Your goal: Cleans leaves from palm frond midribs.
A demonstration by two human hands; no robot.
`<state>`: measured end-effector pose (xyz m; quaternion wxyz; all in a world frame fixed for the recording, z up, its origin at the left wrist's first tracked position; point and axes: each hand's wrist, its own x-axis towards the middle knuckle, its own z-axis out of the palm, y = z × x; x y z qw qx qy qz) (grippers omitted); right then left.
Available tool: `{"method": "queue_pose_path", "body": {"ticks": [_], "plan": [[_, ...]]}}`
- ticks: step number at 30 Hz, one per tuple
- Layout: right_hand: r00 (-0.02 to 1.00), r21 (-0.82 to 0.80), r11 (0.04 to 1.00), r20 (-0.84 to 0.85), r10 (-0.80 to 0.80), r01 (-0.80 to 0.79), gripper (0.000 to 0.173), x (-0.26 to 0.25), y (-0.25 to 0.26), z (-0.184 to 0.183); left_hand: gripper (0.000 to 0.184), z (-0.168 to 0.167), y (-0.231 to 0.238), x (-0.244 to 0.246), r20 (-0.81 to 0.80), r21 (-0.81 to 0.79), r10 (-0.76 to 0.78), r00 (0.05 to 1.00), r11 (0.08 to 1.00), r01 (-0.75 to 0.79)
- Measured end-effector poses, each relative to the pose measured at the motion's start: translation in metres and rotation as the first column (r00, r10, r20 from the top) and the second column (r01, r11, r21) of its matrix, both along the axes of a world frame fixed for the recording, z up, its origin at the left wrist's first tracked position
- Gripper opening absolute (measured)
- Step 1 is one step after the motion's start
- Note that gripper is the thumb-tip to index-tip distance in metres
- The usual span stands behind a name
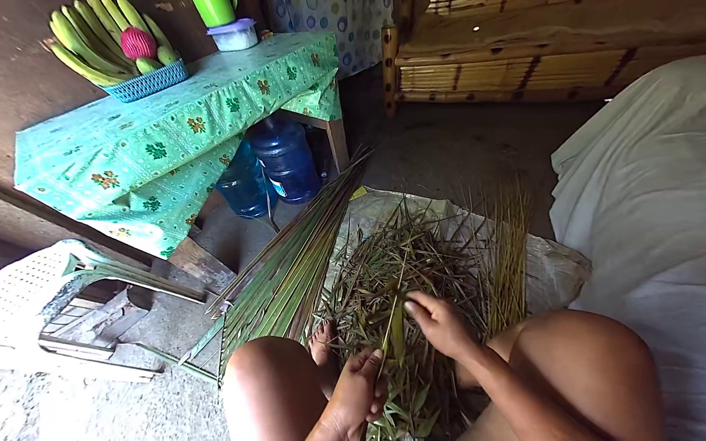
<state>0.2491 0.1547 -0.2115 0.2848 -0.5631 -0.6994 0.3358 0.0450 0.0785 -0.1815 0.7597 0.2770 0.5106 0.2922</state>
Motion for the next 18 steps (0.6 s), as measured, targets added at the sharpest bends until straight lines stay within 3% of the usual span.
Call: {"method": "queue_pose_path", "body": {"ticks": [3,5,7,9,15,18], "plan": [[0.966,-0.183,0.978,-0.222,-0.136,0.095,0.031,0.010,0.011,0.005,0.035,-0.004,-0.004,-0.003,0.024,-0.007,-0.003,1.000,1.000,0.003],[0.872,-0.368,0.925,-0.477,-0.106,-0.089,0.032,0.010,0.006,0.014,0.035,-0.005,-0.005,-0.002,0.011,-0.007,0.004,1.000,1.000,-0.004],[0.831,-0.472,0.823,-0.556,-0.001,-0.314,0.035,0.004,-0.005,0.017,0.034,-0.007,-0.006,0.000,-0.001,-0.005,-0.007,1.000,1.000,0.007],[0.839,-0.525,0.763,-0.543,0.042,-0.378,0.032,-0.005,-0.010,0.014,0.034,-0.009,-0.008,0.001,0.003,0.001,-0.034,0.999,0.999,0.034],[0.863,-0.425,0.903,-0.478,-0.165,-0.063,0.030,0.005,0.012,0.018,0.032,-0.013,-0.028,-0.016,-0.024,0.044,-0.120,0.992,0.992,0.121],[0.942,-0.236,0.961,-0.330,0.060,-0.144,0.031,0.001,-0.006,0.016,0.030,-0.012,-0.026,-0.018,-0.097,0.055,-0.035,0.995,0.998,0.041]]}}
